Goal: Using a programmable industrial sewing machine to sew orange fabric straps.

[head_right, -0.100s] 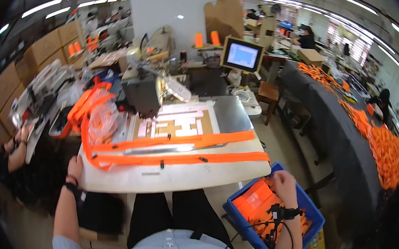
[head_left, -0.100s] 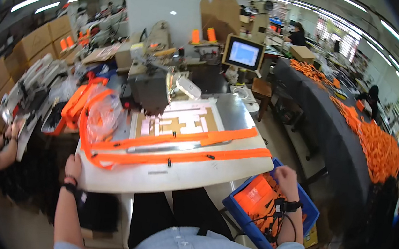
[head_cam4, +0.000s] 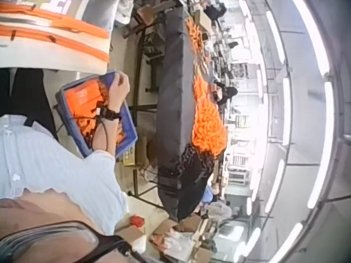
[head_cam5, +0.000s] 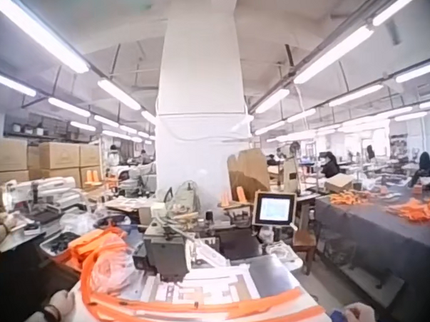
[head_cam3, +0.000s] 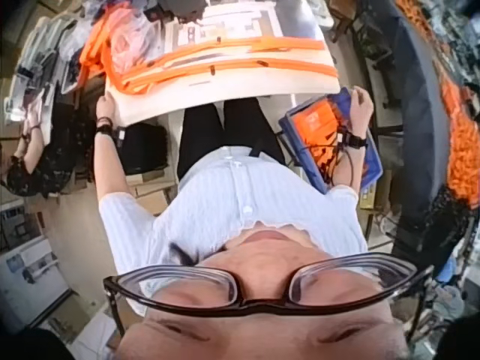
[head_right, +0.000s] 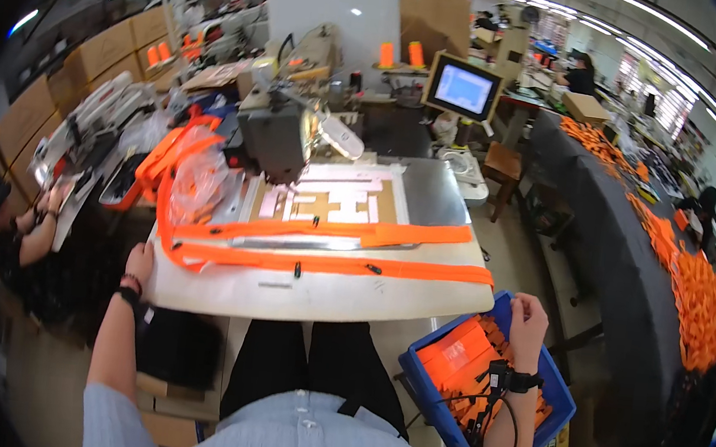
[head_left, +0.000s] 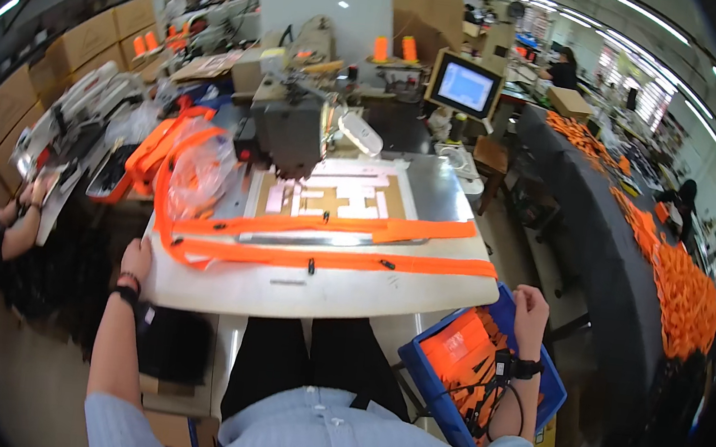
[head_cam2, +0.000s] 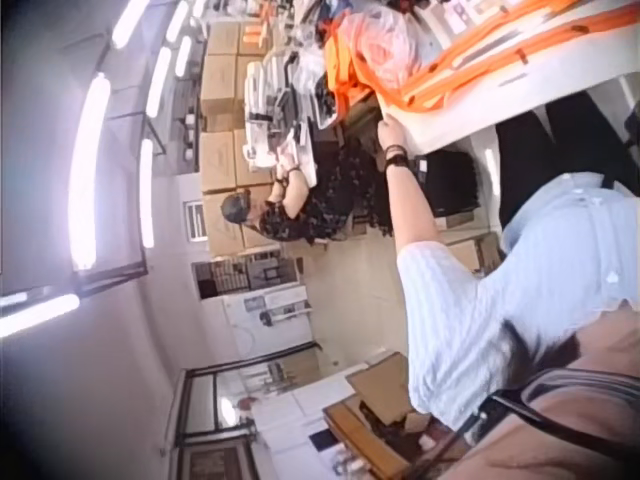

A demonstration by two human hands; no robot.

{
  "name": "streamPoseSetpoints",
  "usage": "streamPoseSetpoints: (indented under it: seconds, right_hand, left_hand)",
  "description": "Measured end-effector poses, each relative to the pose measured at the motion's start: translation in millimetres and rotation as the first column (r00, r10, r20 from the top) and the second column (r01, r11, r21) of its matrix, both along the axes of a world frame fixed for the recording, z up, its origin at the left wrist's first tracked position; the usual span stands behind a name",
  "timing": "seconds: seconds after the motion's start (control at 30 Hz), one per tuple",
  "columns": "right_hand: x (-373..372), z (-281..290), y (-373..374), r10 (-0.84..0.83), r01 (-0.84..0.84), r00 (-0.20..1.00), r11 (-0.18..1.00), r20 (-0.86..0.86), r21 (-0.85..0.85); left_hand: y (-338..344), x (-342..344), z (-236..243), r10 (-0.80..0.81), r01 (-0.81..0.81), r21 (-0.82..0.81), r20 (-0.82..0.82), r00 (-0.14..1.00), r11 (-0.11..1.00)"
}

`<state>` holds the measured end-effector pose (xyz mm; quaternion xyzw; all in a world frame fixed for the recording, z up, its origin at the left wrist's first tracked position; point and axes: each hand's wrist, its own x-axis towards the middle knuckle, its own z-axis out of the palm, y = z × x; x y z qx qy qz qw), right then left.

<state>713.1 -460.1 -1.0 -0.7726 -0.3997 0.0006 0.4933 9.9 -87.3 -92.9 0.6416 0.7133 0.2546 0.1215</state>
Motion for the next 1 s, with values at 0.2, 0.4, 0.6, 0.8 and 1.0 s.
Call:
streamPoseSetpoints:
  seconds: [0.2, 0.4, 0.6, 0.8, 1.0]
  right_hand:
    - [-46, -24, 64, 0.162, -0.161, 0.987, 0.985, -0.011, 0.058]
    - [-45, -23, 86, 0.235, -0.221, 0.949, 0.971, -0.21, 0.087]
    - [-12, -31, 103, 0.023, -0.073, 0.964, 0.981, -0.264, -0.179]
    - [-44, -17, 125, -0.267, 0.263, 0.962, 0.962, -0.048, -0.077]
    - [-41, -19, 128, -0.219, 0.259, 0.944, 0.955, 0.247, -0.143]
  left_hand:
    - [19, -28, 50, 0.067, -0.067, 0.006, -0.114, 0.991, 0.998]
    - [16, -25, 53, 0.08, -0.083, -0.033, -0.093, 0.992, 0.996]
    - [-12, -42, 45, -0.002, 0.004, -0.042, 0.046, 0.999, 0.999]
    - [-64, -53, 34, 0.014, -0.034, 0.062, 0.305, 0.952, 0.997]
    - [-71, -42, 39, 0.071, -0.095, 0.077, 0.27, 0.96, 0.993]
